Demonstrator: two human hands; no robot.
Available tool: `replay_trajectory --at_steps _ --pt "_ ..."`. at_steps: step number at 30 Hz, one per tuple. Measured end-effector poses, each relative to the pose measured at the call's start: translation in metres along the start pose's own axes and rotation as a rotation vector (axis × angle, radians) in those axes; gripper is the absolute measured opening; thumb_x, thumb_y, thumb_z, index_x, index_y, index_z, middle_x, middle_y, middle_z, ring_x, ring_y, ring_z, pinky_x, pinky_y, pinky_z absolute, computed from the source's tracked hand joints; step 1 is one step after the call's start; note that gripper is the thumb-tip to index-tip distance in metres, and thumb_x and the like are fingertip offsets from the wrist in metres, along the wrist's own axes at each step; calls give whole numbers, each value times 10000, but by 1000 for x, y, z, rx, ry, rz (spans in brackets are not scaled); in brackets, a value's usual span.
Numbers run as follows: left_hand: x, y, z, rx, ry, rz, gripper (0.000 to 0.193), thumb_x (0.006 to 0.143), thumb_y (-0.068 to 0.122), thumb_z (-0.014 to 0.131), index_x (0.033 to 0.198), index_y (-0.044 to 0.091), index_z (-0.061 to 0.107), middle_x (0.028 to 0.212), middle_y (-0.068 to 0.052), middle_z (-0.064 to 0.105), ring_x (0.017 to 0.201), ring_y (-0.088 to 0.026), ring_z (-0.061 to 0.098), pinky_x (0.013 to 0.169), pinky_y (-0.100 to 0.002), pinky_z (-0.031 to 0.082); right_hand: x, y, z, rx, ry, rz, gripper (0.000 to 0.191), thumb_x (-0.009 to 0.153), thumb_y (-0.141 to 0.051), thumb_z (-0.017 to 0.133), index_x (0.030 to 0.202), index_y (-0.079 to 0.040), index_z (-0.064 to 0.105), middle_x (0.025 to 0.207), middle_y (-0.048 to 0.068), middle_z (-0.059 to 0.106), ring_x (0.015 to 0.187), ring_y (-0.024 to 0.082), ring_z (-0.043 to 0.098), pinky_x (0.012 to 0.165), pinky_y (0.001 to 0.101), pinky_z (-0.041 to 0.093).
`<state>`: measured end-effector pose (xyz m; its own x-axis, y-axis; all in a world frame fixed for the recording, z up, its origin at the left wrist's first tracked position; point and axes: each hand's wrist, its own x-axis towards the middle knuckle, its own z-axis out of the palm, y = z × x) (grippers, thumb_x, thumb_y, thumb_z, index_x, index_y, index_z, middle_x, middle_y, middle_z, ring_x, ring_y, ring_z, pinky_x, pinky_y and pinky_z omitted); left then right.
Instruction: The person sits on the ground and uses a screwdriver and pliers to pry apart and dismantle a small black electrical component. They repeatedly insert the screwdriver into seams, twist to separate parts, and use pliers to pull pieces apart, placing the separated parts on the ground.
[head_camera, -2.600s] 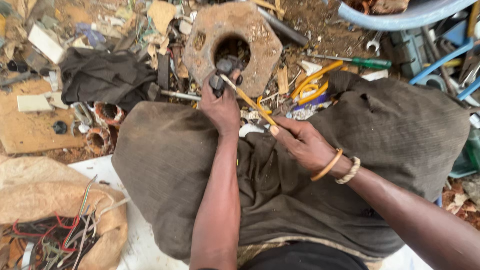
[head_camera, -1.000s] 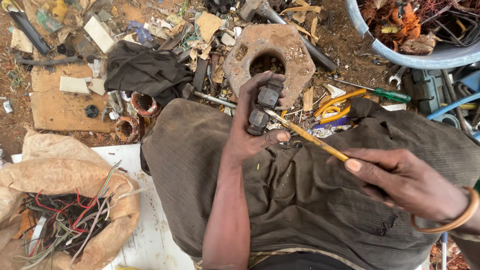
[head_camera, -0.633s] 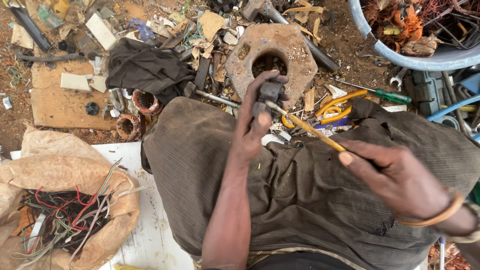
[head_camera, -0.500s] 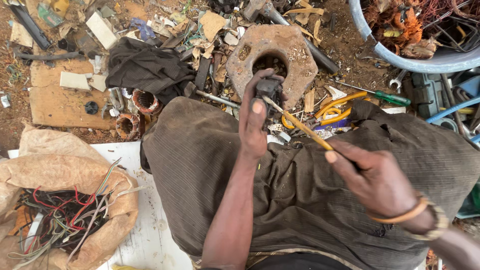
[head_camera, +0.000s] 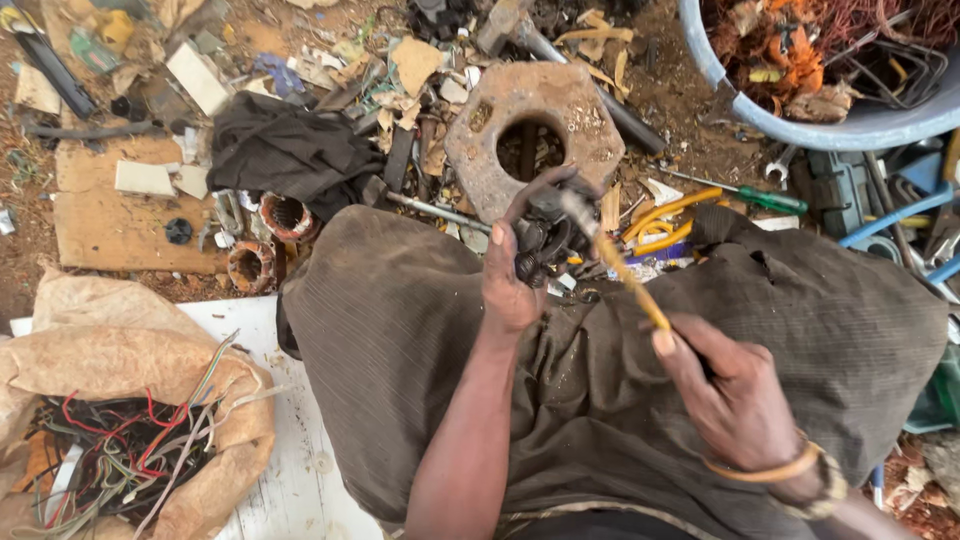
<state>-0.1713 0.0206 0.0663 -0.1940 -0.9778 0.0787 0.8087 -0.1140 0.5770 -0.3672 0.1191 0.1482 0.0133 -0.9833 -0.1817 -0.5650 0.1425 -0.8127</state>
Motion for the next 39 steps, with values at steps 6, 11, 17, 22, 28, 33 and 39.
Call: replay_trajectory --at_steps 6,11,17,22,28,33,39 --pt "-7 13 6 130 -58 -25 920 1009 702 562 1495 -73 459 1319 -211 614 1034 -216 664 902 -374 588 -16 -12 -20 -186 -117 185 291 927 -199 707 1160 -36 771 541 135 601 383 181 554 441 352 440" --pt "-3 26 5 432 -77 45 927 994 750 520 1511 -19 520 1290 -170 657 1010 -184 687 879 -332 596 -13 -23 -35 -301 -82 -18 337 881 -246 686 1112 -4 726 548 131 624 410 118 574 419 330 461" --pt "-8 28 4 703 -12 157 849 1030 724 497 1462 -5 556 1225 -123 672 992 -158 672 903 -308 567 -4 -8 -44 43 -337 503 276 997 -266 672 1153 -63 775 523 128 478 469 136 415 425 364 363" --pt "-7 23 6 709 72 210 825 1044 702 465 1499 18 540 1257 -95 649 966 -143 655 905 -302 561 -6 2 -7 197 -161 368 261 983 -208 677 1152 -24 753 603 47 489 494 100 425 446 336 341" --pt "-6 9 2 633 172 221 818 1043 669 470 1503 -5 522 1209 -97 638 958 -147 636 880 -312 553 -1 -4 11 -20 -106 164 261 961 -231 671 1109 -32 754 562 88 597 514 156 525 468 331 454" --pt "-7 20 -5 674 87 206 825 1056 677 448 1519 0 534 1161 -96 656 965 -143 652 908 -299 538 2 -17 -1 -406 112 -292 247 975 -209 691 1131 -20 720 748 135 712 526 236 640 476 360 474" --pt "-6 20 -10 703 50 94 847 1076 725 454 1461 -21 563 1206 -121 701 1106 -140 641 1030 -292 505 4 -20 -27 -693 55 -319 276 890 -225 736 1103 -56 783 641 134 687 484 307 629 439 438 474"
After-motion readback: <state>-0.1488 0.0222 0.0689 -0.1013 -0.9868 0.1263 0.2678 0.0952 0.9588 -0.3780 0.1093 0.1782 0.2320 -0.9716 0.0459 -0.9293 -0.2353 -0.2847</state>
